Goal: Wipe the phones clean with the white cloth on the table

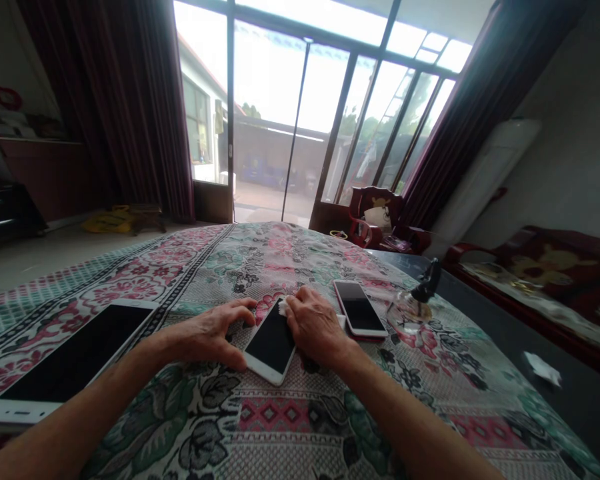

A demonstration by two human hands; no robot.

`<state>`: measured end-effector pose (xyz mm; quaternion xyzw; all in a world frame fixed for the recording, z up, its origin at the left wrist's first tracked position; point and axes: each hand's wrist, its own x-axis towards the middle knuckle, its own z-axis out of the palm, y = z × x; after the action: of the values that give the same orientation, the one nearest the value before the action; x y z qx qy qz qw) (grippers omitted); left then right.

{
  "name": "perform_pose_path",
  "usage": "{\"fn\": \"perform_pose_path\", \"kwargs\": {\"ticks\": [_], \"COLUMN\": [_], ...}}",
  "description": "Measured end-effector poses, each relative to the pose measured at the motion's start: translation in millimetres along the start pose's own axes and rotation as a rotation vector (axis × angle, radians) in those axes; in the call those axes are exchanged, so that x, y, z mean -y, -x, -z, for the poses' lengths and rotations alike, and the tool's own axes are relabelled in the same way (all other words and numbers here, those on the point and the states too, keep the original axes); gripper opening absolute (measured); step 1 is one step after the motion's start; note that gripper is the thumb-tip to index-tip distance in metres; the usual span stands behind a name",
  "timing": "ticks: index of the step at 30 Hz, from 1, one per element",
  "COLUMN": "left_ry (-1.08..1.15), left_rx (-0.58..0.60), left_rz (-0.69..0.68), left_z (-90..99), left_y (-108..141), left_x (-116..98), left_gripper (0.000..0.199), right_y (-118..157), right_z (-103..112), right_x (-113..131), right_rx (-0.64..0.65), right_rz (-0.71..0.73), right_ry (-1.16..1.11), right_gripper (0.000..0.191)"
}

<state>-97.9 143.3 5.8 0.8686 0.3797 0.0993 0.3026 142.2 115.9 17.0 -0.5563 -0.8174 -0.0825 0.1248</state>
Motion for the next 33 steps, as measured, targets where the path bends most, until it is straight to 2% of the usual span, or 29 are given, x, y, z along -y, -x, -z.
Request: {"fn": "perform_pose_path", "kwargs": {"ticks": [5, 11, 13, 18, 21, 28, 33], "left_ry": [-0.048, -0.072, -0.066, -0.040, -0.030, -0.026, -0.031], "left_rx": [-0.011, -0.024, -0.026, -0.013, -0.018, -0.002, -0.008], "left_rz": [0.035, 0.045, 0.033, 0.011, 0.005, -0.010, -0.023], "left_z": [-1.9, -2.7, -2.2, -1.7, -2.4, -1.8, -2.5], "left_y": [1, 1, 1, 2, 2, 1, 1], "left_x": [3, 1, 2, 5, 7, 7, 9], "left_gripper": [0.067, 0.071, 0.070, 0.070, 0.072, 0.073, 0.072], "right_y": [6, 19, 17, 1, -10, -19, -4], "right_z": [3, 11, 10, 2, -1, -3, 3], "right_x": [18, 42, 38, 10, -2, 0, 14], "right_rx": [0.003, 0.059, 0.048, 0.006, 0.016, 0.024, 0.033], "right_rz": [0.135, 0.317, 0.301, 0.095, 0.043, 0.051, 0.201], "right_ry": [-0.003, -0.121, -0.138, -0.030, 0.012, -0.016, -0.088], "right_gripper": [0.021, 0.017, 0.016, 0.018, 0.020, 0.019, 0.018]}}
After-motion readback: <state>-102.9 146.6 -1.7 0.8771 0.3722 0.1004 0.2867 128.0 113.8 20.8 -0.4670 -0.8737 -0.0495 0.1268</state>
